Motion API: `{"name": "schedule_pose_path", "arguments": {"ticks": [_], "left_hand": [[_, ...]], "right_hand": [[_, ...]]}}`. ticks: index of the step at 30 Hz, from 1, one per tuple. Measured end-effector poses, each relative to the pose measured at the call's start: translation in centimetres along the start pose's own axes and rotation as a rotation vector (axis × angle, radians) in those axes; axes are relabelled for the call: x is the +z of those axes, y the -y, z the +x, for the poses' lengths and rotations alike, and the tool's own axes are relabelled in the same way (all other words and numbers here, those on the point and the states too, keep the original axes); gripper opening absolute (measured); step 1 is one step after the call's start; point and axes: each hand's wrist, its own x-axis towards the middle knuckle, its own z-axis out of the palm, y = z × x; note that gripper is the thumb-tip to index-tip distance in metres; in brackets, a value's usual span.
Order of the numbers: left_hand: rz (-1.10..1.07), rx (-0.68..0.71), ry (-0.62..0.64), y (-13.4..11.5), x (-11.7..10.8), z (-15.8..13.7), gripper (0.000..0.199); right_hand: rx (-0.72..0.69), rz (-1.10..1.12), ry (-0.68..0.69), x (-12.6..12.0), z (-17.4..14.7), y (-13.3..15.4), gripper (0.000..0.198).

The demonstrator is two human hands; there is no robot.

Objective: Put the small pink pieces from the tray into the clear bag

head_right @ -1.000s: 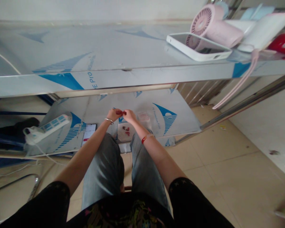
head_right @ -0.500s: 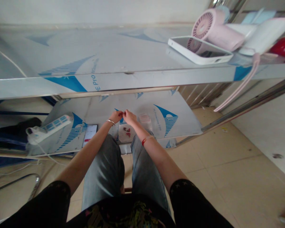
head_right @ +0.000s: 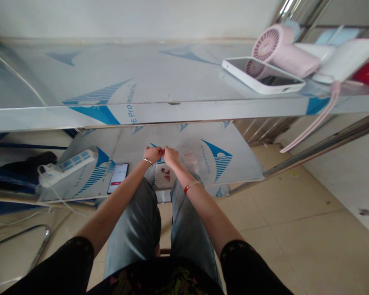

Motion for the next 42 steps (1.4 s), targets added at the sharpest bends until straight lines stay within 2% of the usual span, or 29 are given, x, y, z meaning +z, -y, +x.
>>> {"name": "schedule_pose_path", "arguments": {"ticks": [7,15,21,25,33,37,42], "left_hand": [[-0.023,-0.065,-0.014,-0.1,-0.3,-0.1,0.032],[-0.052,-0.093,-0.083,0.1,-0.1,0.0,0.029],[-0.111,-0.066,-0.089,0.5,0.4,0.2,0.026],[-0.142,-0.046,-0.059,0.4,0.2,0.2,0.028],[-0.163,-0.018,-0.04,0.5,-0.1,0.1,0.026],[-0.164,-0.006,-0.015,0.6,-0.1,0.1,0.024],[-0.168,-0.006,-0.01,0.8,0.0,0.2,0.023]], "right_hand": [[0.033,-0.001,-0.175,0.5,-0.2,-0.2,0.029],[0.075,0.011,-0.28,1.2,0.2,-0.8,0.028],[-0.06,0.117,-0.349,1.7,0.4,-1.2,0.021],[-0.113,0.152,-0.325,1.7,0.5,-1.3,0.019],[-0.038,0.182,-0.24,2.0,0.8,-1.6,0.023],[-0.032,0.191,-0.205,2.0,0.9,-1.6,0.024],[-0.052,0.189,-0.175,2.2,0.8,-1.7,0.035]]}}
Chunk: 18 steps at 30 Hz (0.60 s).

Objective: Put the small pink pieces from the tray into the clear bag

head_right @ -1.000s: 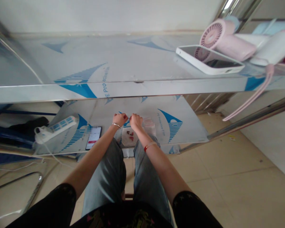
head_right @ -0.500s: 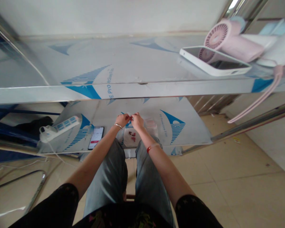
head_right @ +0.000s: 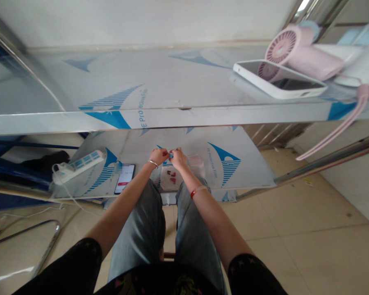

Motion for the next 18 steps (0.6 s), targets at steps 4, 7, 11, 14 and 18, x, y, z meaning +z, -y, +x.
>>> {"name": "schedule_pose_path", "arguments": {"ticks": [4,7,11,14,18], "left_hand": [[-0.022,0.006,0.006,0.18,0.2,0.0,0.024],[-0.044,0.015,-0.013,0.41,0.37,-0.19,0.031],[0.01,0.078,0.043,0.76,0.67,-0.46,0.065],[0.033,0.114,0.077,0.94,0.87,-0.4,0.07],[0.042,0.121,0.065,0.99,1.03,-0.14,0.067]], "right_hand": [[-0.01,-0.014,0.007,0.09,-0.08,-0.04,0.036],[-0.008,-0.016,0.006,0.13,-0.11,-0.06,0.036],[-0.006,0.031,0.01,0.11,-0.02,-0.13,0.039],[-0.014,0.079,0.005,0.08,0.15,-0.26,0.041],[-0.023,0.128,0.003,0.36,0.43,-0.59,0.039]]}}
